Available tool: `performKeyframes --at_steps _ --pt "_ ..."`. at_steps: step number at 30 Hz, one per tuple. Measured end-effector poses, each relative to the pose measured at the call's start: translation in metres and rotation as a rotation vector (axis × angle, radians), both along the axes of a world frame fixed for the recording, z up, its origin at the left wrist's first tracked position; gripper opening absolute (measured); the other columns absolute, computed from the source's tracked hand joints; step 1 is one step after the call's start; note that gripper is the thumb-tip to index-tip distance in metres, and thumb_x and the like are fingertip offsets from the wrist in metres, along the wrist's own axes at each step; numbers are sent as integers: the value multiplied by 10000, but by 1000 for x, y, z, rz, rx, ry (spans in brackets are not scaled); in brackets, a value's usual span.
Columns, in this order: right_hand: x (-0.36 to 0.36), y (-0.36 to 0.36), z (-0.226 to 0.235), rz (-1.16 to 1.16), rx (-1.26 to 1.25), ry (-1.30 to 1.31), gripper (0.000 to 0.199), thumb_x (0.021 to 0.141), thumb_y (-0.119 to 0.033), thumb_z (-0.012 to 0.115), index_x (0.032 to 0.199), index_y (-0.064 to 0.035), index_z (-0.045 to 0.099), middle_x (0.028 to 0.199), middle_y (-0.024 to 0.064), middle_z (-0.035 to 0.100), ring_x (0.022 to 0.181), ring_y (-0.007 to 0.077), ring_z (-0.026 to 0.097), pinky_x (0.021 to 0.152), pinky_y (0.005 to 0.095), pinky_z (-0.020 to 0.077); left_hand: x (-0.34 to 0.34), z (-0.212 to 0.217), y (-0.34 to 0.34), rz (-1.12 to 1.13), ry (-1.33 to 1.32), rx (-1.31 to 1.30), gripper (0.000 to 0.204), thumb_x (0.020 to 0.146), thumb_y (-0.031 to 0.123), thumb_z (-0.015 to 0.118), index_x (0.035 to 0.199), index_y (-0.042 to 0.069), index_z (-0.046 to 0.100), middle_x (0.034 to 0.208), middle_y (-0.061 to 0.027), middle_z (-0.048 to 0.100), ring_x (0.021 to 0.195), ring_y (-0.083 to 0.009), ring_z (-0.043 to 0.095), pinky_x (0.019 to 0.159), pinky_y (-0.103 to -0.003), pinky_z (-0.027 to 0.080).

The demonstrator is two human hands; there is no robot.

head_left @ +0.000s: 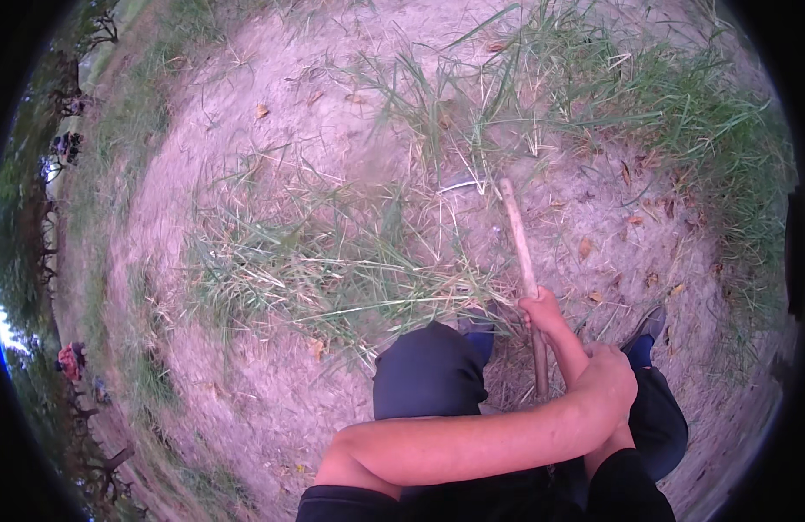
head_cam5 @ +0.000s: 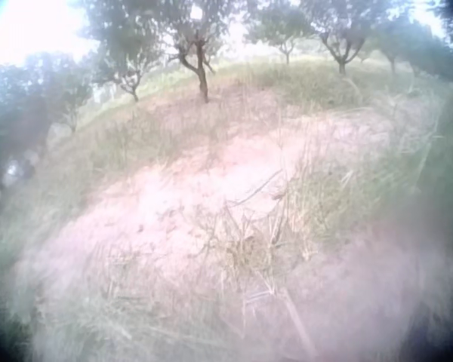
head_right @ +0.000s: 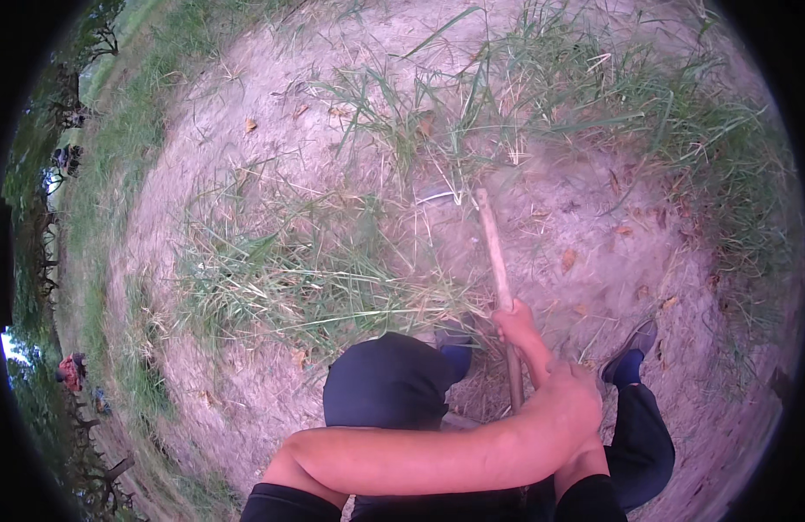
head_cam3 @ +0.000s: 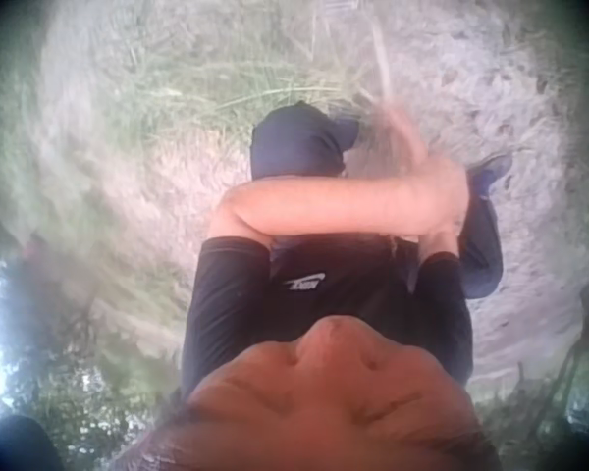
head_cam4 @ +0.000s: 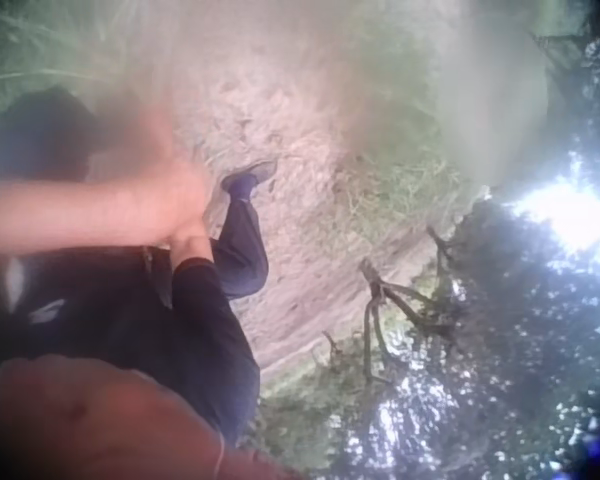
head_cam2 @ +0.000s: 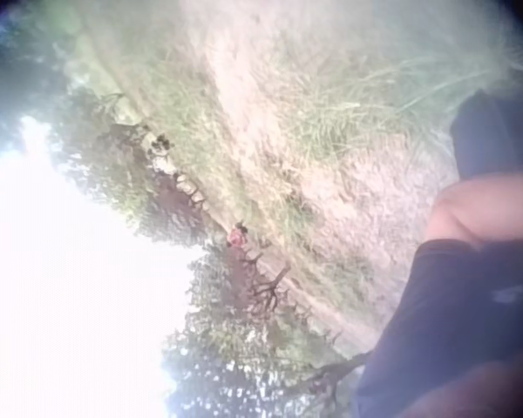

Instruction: The person uses a hoe to cut and remove grass and weeds from the ground between rows of trees in an orchard. They repeatedly swing the tool to sever vegetation, gather the cut grass by hand, and toss it aside, continuing the process across multiple spots.

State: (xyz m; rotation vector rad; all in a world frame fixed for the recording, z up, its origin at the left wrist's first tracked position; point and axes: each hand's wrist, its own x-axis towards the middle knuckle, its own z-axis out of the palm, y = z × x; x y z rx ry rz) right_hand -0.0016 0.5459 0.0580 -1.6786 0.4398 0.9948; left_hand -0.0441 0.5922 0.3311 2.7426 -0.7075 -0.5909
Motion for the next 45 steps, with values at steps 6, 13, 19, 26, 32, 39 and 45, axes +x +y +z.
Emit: performKeyframes --at_steps 6,13,19,26,32,39,45 --pt "-3 4 -19 -167 0 -91 131 806 -55 574 934 -47 546 653 18 536 500 95 495 428 269 416 9 8 6 -16 86 2 205 692 122 680 885 62 714 895 -86 631 877 -248 601 758 -333 448" --pt "-66 -85 -29 597 21 -142 111 757 -76 657 854 -44 614 651 38 585 603 129 577 509 326 439 6 14 -10 150 22 415 183 740 137 690 899 51 715 870 -116 622 898 -277 609 781 -336 459" --pt "16 -12 -6 -312 12 -117 102 797 -67 613 803 -49 513 610 30 532 428 109 484 367 277 375 10 -5 2 32 93 27 209 756 159 683 926 39 688 829 -105 596 792 -207 611 686 -328 470" --pt "-18 32 -9 113 -54 -53 150 802 -75 619 883 -34 499 602 27 506 435 111 491 375 274 399 6 -19 -22 102 32 201 116 813 141 635 898 70 671 890 -108 604 866 -220 606 709 -348 462" --pt "25 10 9 -260 41 -84 153 795 -45 632 847 -58 489 579 -2 480 454 93 460 389 260 397 11 5 22 38 101 -10 178 726 49 638 894 31 694 905 -101 609 904 -242 587 691 -318 465" --pt "36 20 -29 -546 33 -142 100 819 -59 572 786 -48 479 565 20 471 436 132 451 394 277 416 18 2 4 -10 128 -88 217 710 31 643 917 -8 693 965 -139 626 924 -258 595 750 -332 470" --pt "72 -31 5 -337 1 -86 116 824 -77 586 751 -41 502 557 24 480 431 122 463 378 276 405 13 7 44 47 235 -238 252 687 49 668 934 0 685 984 -152 644 901 -251 621 744 -333 483"
